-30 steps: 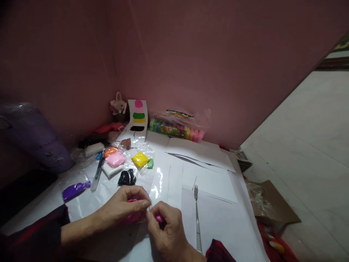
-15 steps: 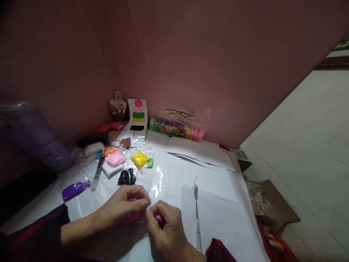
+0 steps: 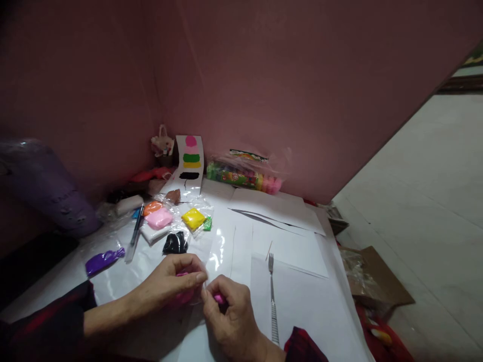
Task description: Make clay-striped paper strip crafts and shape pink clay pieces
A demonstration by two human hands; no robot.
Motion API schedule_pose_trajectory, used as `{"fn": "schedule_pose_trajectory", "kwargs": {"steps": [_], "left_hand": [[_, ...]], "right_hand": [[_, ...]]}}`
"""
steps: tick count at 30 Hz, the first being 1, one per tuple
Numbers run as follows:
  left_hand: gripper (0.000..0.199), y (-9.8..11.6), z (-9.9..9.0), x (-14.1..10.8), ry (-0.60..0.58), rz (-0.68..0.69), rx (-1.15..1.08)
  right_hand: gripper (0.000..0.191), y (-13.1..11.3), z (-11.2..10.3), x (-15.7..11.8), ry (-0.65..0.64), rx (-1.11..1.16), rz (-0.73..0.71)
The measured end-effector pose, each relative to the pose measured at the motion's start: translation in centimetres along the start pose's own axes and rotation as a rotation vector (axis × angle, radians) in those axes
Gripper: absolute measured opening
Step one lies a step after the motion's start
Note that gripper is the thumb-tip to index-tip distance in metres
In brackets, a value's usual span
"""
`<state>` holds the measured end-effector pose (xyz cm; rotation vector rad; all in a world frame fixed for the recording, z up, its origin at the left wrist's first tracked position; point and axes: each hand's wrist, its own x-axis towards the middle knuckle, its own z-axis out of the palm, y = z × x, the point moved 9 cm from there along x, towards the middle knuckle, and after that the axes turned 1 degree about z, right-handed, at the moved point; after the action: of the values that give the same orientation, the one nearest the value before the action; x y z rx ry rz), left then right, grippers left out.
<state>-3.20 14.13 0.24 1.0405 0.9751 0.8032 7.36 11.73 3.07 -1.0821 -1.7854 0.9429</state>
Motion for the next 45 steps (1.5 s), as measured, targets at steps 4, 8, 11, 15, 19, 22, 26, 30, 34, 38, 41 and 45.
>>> {"fn": "schedule_pose_trajectory", "kwargs": {"steps": [4, 8, 11, 15, 19, 22, 26, 30, 34, 38, 41, 45], "left_hand": [[0.026, 0.1, 0.0, -0.1, 0.003, 0.008, -0.004], [0.026, 0.0, -0.1, -0.1, 0.000, 0.005, 0.009], [0.026, -0.1, -0.1, -0.1, 0.001, 0.000, 0.029], [0.027, 0.1, 0.0, -0.1, -0.003, 0.007, 0.005], [0.027, 0.2, -0.1, -0.1, 0.011, 0.010, 0.022], [0.026, -0.1, -0.1, 0.0, 0.004, -0.003, 0.029], [0.025, -0.5, -0.1, 0.0, -0.015, -0.004, 0.027], [0.024, -0.7, 0.0, 0.0, -0.020, -0.009, 0.024], [0.023, -0.9, 0.0, 0.1, -0.014, -0.030, 0.017], [0.023, -0.7, 0.1, 0.1, -0.024, -0.022, -0.003], [0.024, -0.6, 0.3, 0.0, -0.030, -0.025, 0.015], [0.025, -0.2, 0.3, -0.1, -0.032, 0.000, 0.006]], "right_hand": [[0.028, 0.1, 0.0, 0.0, -0.006, -0.003, 0.008], [0.028, 0.1, 0.0, 0.1, -0.001, -0.010, 0.016], [0.028, 0.1, 0.1, 0.1, 0.002, -0.007, 0.015], [0.028, 0.0, 0.1, 0.1, 0.002, -0.013, 0.007], [0.028, -0.2, 0.1, 0.1, -0.005, -0.011, 0.006], [0.027, -0.2, 0.1, 0.2, -0.008, -0.004, 0.007], [0.027, -0.1, 0.0, 0.2, 0.005, -0.004, 0.004], [0.027, 0.0, 0.0, 0.1, 0.004, -0.003, 0.006], [0.027, 0.0, 0.1, 0.1, -0.001, -0.003, 0.005], [0.027, -0.1, 0.0, 0.1, 0.005, -0.015, 0.002], [0.027, -0.1, 0.0, 0.1, 0.008, -0.018, -0.005], [0.027, -0.3, 0.0, 0.1, 0.002, -0.005, -0.013]]}}
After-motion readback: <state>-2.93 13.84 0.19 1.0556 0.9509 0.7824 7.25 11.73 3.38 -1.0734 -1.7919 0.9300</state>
